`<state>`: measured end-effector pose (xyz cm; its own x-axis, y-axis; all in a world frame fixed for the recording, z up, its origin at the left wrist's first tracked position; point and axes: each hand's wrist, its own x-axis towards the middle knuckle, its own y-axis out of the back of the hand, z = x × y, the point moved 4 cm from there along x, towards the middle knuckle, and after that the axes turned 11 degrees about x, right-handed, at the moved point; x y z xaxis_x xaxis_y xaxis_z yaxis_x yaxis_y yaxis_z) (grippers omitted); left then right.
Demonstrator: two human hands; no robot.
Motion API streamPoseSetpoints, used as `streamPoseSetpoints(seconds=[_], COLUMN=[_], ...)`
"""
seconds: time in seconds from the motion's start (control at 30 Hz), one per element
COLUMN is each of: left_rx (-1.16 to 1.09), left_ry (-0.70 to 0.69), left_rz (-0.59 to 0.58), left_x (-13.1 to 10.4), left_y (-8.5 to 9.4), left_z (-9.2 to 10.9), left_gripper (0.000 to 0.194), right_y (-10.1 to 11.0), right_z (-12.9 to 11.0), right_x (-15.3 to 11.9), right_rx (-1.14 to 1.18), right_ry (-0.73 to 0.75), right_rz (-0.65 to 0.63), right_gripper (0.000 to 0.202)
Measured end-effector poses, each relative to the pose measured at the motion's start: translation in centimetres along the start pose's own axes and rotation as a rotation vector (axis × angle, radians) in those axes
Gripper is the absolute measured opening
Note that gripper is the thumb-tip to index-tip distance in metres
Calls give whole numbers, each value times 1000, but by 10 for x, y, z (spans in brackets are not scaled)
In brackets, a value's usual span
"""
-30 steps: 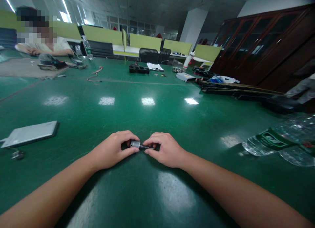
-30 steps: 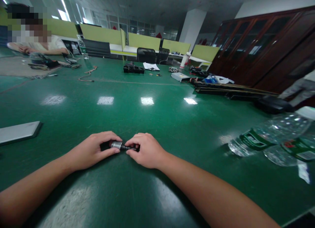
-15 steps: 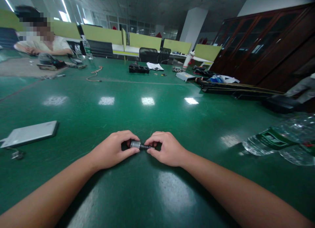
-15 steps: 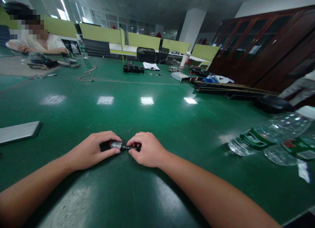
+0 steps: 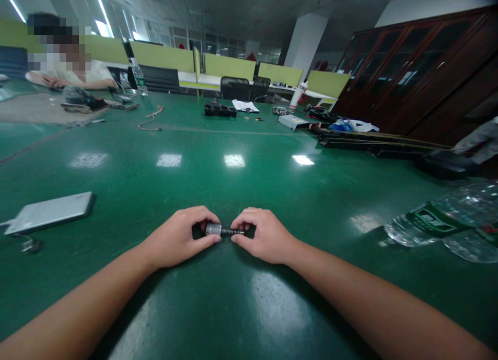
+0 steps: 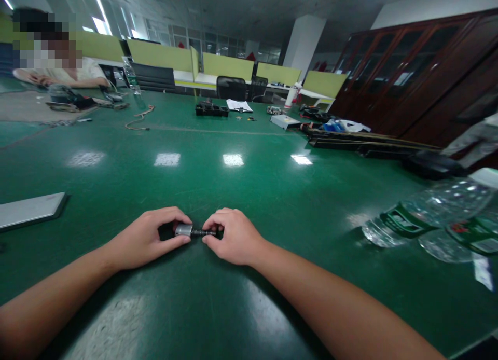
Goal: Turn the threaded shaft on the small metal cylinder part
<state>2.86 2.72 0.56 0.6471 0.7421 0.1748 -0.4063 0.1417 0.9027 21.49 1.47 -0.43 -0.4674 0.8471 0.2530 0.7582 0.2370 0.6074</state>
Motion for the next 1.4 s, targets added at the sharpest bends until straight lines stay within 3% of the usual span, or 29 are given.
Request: streamPoseSetpoints(seconds=[0.6,0.83,1.4], left_rx=[11,46,28], left_ry=[57,105,78], left_rz=[28,87,97], left_x=[1,1,0], left_y=[3,6,3], left_z=[-5,-8,-7], left_gripper=[19,18,19], right_y=[7,17,9], right_z=[13,22,12], right_x=[1,3,2], right_rx=[-13,-108,-7], right_ry=[-94,-208,-106], right_rz=[77,191,96], right_gripper=[11,10,14])
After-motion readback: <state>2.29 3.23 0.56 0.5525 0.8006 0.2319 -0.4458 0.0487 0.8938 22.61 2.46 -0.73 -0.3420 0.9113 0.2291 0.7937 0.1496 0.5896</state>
